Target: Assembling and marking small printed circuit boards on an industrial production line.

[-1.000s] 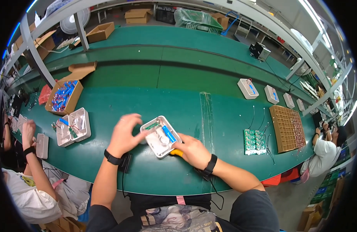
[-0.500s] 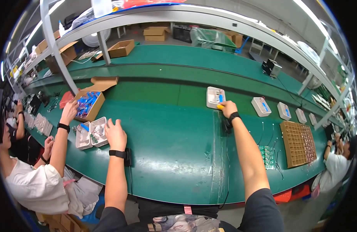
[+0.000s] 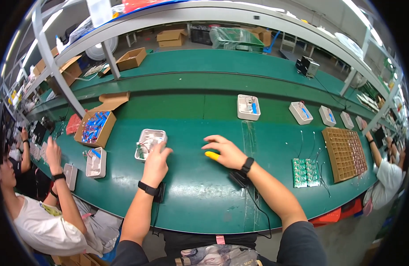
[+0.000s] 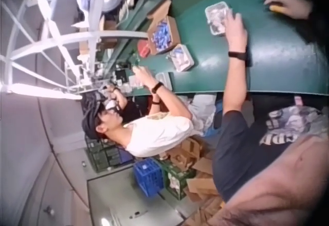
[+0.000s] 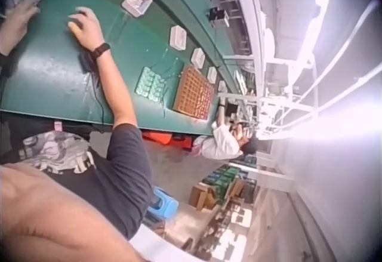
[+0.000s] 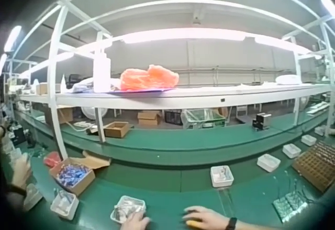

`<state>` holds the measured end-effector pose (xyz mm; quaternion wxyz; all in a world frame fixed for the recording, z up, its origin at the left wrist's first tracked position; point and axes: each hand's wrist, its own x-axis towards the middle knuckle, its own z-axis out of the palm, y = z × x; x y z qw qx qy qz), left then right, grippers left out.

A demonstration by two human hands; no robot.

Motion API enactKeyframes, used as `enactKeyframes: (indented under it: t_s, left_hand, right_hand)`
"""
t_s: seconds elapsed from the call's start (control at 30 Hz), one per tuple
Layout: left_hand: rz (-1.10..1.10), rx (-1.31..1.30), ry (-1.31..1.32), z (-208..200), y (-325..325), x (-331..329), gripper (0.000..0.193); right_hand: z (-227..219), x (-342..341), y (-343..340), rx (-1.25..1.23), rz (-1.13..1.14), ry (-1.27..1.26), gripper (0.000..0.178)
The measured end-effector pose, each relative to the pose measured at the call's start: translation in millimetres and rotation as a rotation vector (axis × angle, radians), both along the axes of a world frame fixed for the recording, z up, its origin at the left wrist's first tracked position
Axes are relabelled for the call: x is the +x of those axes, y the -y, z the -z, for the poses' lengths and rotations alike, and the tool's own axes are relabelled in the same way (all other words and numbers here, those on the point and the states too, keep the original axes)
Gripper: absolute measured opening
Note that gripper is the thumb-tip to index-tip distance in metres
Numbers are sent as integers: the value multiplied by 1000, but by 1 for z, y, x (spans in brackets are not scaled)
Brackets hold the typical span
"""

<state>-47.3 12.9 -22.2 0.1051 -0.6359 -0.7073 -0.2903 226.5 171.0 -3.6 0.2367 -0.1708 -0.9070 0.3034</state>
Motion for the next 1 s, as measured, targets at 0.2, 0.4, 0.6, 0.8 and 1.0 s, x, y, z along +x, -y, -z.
enactKeyframes:
  t_s: [0.2,0.4,0.6,0.8,1.0]
  left_hand:
    - [560,-67,181,-12,6,17,32]
    - [721,-218,522,-23,18,21,17]
    - [297,69,284,-20,5,29,19]
    - [274,91,250,-15,5,29,23]
    - [276,-73,356,-18,9,22,17]
  right_hand:
    - [6,-23,4,96,83,-101,38]
    - [15,-11,10,-188,-95,9,41]
    - [2,-7,25,-167,-50,-1,31]
    - [-23,-5,61,335,-207,-19,30]
    - [-10,-22,115,482,28,225,37]
